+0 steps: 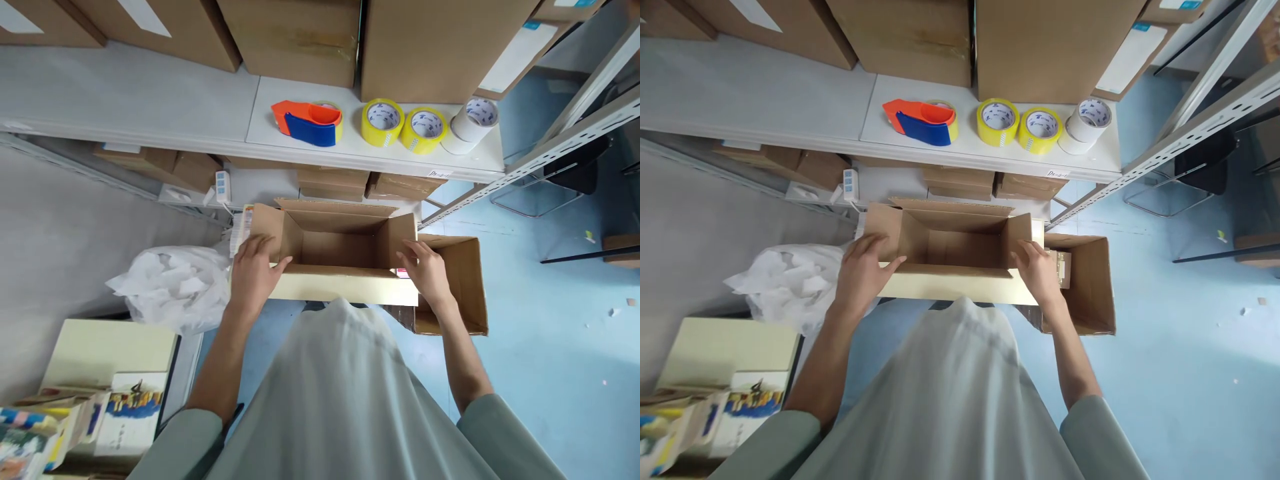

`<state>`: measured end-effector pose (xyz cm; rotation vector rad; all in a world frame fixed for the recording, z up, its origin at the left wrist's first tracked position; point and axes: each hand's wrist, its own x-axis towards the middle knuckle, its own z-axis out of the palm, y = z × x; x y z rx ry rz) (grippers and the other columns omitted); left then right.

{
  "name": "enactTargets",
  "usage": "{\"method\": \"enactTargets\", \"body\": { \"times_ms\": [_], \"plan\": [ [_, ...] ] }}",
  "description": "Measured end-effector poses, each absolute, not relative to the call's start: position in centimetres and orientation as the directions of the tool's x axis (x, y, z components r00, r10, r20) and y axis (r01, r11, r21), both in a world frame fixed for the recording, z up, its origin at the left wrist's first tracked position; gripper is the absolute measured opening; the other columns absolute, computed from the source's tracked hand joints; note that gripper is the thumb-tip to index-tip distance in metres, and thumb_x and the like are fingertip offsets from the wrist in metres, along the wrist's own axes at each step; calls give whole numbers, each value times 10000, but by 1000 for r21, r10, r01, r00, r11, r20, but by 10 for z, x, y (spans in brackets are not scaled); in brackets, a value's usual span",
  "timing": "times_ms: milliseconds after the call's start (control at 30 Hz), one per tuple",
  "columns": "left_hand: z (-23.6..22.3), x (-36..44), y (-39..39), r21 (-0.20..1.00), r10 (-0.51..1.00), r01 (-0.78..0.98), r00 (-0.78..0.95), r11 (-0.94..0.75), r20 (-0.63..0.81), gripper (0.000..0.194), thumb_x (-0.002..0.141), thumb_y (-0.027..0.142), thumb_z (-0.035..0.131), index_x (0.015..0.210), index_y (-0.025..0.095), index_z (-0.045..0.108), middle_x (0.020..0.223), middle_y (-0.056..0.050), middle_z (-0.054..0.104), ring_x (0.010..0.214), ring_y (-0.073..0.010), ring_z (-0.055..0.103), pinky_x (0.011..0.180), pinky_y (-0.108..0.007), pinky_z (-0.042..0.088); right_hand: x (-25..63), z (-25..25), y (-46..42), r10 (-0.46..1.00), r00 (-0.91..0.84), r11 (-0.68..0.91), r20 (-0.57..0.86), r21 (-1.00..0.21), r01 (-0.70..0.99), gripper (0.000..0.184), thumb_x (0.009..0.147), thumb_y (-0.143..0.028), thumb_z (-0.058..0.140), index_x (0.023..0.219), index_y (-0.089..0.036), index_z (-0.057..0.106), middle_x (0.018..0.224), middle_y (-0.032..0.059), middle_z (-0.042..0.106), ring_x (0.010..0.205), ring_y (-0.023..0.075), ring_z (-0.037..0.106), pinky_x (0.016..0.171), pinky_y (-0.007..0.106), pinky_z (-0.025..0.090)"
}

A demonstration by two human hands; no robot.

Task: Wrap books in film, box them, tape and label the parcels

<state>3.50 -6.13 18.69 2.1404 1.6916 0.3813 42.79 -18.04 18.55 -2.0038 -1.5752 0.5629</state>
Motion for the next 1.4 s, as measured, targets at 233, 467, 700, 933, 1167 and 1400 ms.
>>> {"method": "enactTargets", "body": {
  "times_ms": [233,467,700,933,1167,1400],
  "plan": [
    [128,-1,-66,585,928,808,163,70,-336,1238,843,591,910,1822,222,250,1677,-202,607,1606,-398,526,1296,-539,461,448,106,-192,962,169,-266,-215,-876,403,634,965,-701,759,1402,-243,780,1618,162,670,1360,379,741,1038,562,718],
    [111,3,-54,720,864,632,152,288,-479,1391,766,581,958,1853,257,153,1732,-203,551,1489,-383,648,1230,-533,541,453,101,-180,989,69,-148,-131,-876,459,621,1063,-607,677,1628,-354,629,1702,119,573,1302,333,766,1044,543,718],
    [115,4,-56,756,859,592,197,281,-473,1294,780,535,947,1838,271,250,1612,-190,675,1326,-344,747,1102,-496,634,468,106,-93,999,-38,47,27,-651,758,674,1153,-546,471,1795,-357,399,1799,126,439,1170,346,780,997,544,700],
    [106,2,-56,798,887,580,268,164,-377,1110,828,633,878,1775,275,423,1598,-148,689,1322,-350,743,1115,-499,628,468,74,-60,1000,-12,10,2,-644,765,624,1187,-572,323,1582,-241,675,1397,188,727,1262,374,741,1138,553,604],
    [97,-3,-63,814,909,578,305,59,-283,973,868,606,871,1703,252,522,1642,-172,638,1358,-342,714,1130,-491,626,455,98,-77,991,125,-132,-48,-512,849,635,1175,-594,349,1601,-262,681,1276,170,677,1105,327,761,1093,532,614],
    [75,-55,-23,867,962,474,128,155,-243,523,1035,575,677,1413,217,732,1417,-129,776,1143,-264,787,990,-379,661,416,166,-109,949,312,-270,49,-388,881,599,1127,-643,499,1495,-250,763,1384,185,675,750,206,747,824,454,681]
  ]
}}
